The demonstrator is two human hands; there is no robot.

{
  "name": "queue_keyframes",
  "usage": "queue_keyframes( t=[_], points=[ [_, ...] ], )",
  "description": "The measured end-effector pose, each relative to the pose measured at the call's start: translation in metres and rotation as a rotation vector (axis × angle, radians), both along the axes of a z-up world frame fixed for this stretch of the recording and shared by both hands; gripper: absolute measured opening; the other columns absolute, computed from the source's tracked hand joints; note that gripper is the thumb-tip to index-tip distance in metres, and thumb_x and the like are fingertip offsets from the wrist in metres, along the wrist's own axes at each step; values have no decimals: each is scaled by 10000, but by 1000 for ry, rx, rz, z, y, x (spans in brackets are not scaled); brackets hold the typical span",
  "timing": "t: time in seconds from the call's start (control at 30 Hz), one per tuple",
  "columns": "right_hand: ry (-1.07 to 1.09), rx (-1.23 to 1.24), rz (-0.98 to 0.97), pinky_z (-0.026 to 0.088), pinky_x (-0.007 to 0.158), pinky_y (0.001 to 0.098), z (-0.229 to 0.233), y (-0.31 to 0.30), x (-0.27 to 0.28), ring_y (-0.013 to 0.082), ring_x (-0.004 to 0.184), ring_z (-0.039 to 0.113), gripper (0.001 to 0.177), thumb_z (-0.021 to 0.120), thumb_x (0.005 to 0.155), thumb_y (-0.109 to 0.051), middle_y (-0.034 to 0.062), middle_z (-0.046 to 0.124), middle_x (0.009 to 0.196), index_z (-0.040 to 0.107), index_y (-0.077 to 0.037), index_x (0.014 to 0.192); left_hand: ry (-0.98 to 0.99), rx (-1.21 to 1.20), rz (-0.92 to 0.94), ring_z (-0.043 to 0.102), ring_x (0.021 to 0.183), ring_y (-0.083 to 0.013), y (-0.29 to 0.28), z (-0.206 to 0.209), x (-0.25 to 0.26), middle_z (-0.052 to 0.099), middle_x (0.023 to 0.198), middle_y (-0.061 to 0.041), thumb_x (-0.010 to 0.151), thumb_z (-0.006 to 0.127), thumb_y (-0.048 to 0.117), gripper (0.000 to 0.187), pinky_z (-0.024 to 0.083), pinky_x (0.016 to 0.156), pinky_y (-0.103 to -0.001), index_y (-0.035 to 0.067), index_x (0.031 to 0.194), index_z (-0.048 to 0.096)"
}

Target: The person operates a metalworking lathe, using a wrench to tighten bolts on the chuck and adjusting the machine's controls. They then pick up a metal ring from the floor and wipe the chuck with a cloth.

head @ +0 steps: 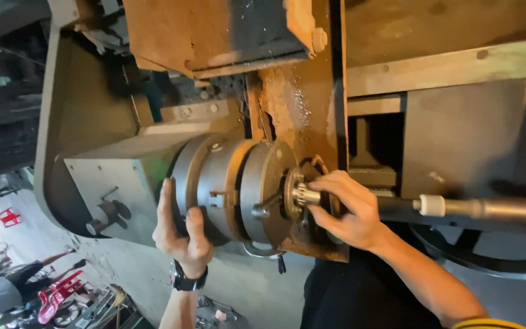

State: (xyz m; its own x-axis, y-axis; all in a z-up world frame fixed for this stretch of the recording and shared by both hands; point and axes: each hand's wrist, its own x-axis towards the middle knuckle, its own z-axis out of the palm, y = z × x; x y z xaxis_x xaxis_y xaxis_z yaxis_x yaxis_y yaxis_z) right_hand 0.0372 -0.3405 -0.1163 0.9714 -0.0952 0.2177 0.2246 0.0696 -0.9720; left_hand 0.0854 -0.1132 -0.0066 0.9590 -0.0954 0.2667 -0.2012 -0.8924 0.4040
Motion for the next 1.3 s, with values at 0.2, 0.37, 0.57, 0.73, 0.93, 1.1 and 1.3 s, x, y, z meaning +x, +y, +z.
queue_keyframes(
  t=[0.2,0.37,0.57,0.73,0.93,1.1,1.3],
  points=[
    [-81,5,-82,471,617,414,0,8,8,346,659,578,194,665,741,9,185,618,809,612,72,917,-57,-116,-69,525,1082,-410,3,-6,3,558,1150,-294,865,518,86,418,415,928,-414,-127,1222,485],
    [-139,-59,-35,450,599,415,8,1,15,369,643,538,172,639,779,-1,196,572,790,588,85,920,-66,-123,-68,497,1110,-415,2,-6,5,548,1174,-280,881,527,117,421,395,954,-432,-116,1228,485],
    [-151,-84,25,453,604,418,6,-3,15,376,648,534,187,622,796,0,200,548,782,569,94,948,-40,-128,-70,471,1132,-425,2,-6,5,534,1188,-289,893,522,149,436,386,969,-440,-114,1236,471],
    [-152,-133,45,453,606,419,8,-4,15,372,665,544,187,612,803,-2,198,543,783,565,92,958,-37,-124,-60,479,1136,-414,1,-5,5,534,1196,-280,896,518,179,445,388,974,-439,-103,1238,474],
    [-134,-131,10,454,618,401,3,2,12,353,663,537,218,634,789,-1,188,540,793,565,89,975,-24,-83,-44,480,1120,-442,0,-3,5,531,1192,-289,905,516,178,434,408,956,-455,-102,1234,475],
    [-128,-130,-21,459,611,398,6,5,11,349,649,533,208,631,795,9,189,545,791,569,92,975,-15,-80,-76,470,1166,-395,0,-2,4,517,1222,-277,925,488,151,419,373,987,-459,-107,1253,449],
    [-122,-177,-24,453,617,405,11,5,12,366,643,521,206,629,791,20,186,529,768,563,94,971,13,-71,-70,459,1164,-417,-4,1,4,508,1226,-282,923,480,93,397,378,982,-476,-101,1265,429]
  ],
)
